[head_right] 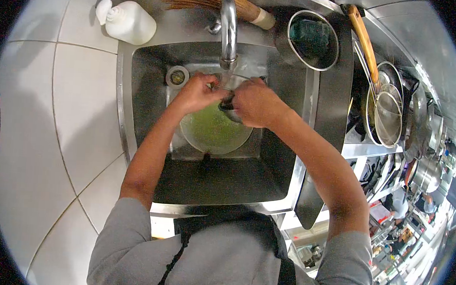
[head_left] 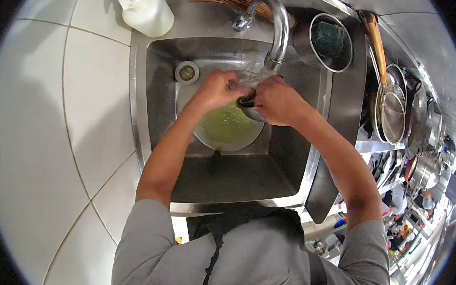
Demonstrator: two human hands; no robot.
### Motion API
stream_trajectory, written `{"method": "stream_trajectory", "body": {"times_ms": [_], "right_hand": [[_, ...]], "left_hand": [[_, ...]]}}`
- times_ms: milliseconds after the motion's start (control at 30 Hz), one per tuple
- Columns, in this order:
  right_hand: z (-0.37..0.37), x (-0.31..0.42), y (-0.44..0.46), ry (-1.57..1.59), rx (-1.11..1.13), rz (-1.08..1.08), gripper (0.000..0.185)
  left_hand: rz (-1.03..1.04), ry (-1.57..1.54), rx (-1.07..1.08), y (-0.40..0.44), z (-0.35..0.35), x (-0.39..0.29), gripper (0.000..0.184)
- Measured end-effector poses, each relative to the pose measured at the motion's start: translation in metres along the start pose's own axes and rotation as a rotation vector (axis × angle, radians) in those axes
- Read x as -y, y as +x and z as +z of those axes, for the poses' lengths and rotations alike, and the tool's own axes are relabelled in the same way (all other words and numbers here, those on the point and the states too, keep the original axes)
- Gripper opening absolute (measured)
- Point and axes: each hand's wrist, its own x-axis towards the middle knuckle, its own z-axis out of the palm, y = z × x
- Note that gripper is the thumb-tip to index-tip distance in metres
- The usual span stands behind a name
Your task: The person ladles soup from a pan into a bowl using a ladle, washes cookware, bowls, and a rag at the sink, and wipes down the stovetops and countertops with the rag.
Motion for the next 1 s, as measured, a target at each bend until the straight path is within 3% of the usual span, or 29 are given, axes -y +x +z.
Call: {"method": "stream_trajectory", "body": {"times_ms": [67,167,267,367,400,500,633,700,733,767,800,867,900,933,1000], "right_hand": [[-0.007,0.001,0.012,0.234,-0.083,0.047,0.018],[-0.025,0.009,0.024,0.733,-0.334,0.273,0.031],[-0.036,0.028,0.029,1.018,-0.451,0.544,0.046],[-0.025,0.037,0.003,1.108,-0.519,0.644,0.047],[-0.015,0.044,-0.008,1.13,-0.545,0.661,0.046],[0.02,0.062,-0.055,1.242,-0.656,0.719,0.043],[0.032,0.097,-0.121,1.223,-0.788,0.685,0.038],[0.04,0.104,-0.136,1.279,-0.684,0.745,0.036],[0.067,0.108,-0.135,1.374,-0.737,0.7,0.035],[0.05,0.122,-0.158,1.255,-0.726,0.734,0.031],[0.052,0.132,-0.172,1.119,-0.803,0.707,0.028],[0.075,0.138,-0.185,1.375,-0.865,0.662,0.032],[0.077,0.142,-0.203,1.342,-0.875,0.671,0.033],[0.09,0.145,-0.213,1.276,-0.939,0.631,0.033],[0.1,0.156,-0.26,1.273,-1.018,0.558,0.034]], "left_hand": [[-0.104,-0.357,0.02,-0.002,-0.005,0.005,0.046],[0.124,-0.055,-0.59,-0.003,-0.026,-0.01,0.042],[0.343,0.042,-0.818,0.005,-0.054,-0.052,0.047],[0.141,-0.124,-0.474,0.006,-0.061,-0.078,0.051],[0.204,-0.189,-0.431,0.012,-0.055,-0.074,0.054],[0.439,0.191,-0.516,0.012,-0.038,-0.069,0.054],[0.259,0.455,-0.363,-0.009,-0.021,-0.094,0.073],[0.372,0.536,-0.415,-0.014,-0.012,-0.091,0.082],[0.339,0.554,-0.428,-0.006,-0.006,-0.081,0.083],[0.342,0.601,-0.441,-0.001,-0.002,-0.076,0.083],[0.253,0.358,-0.365,-0.02,0.005,-0.102,0.081],[0.173,0.629,-0.506,-0.015,0.012,-0.038,0.075],[0.068,0.708,-0.45,-0.044,0.022,-0.057,0.069],[0.027,0.943,-0.254,-0.066,0.028,-0.069,0.055],[-0.035,0.616,0.221,-0.07,0.027,-0.041,0.032]]}}
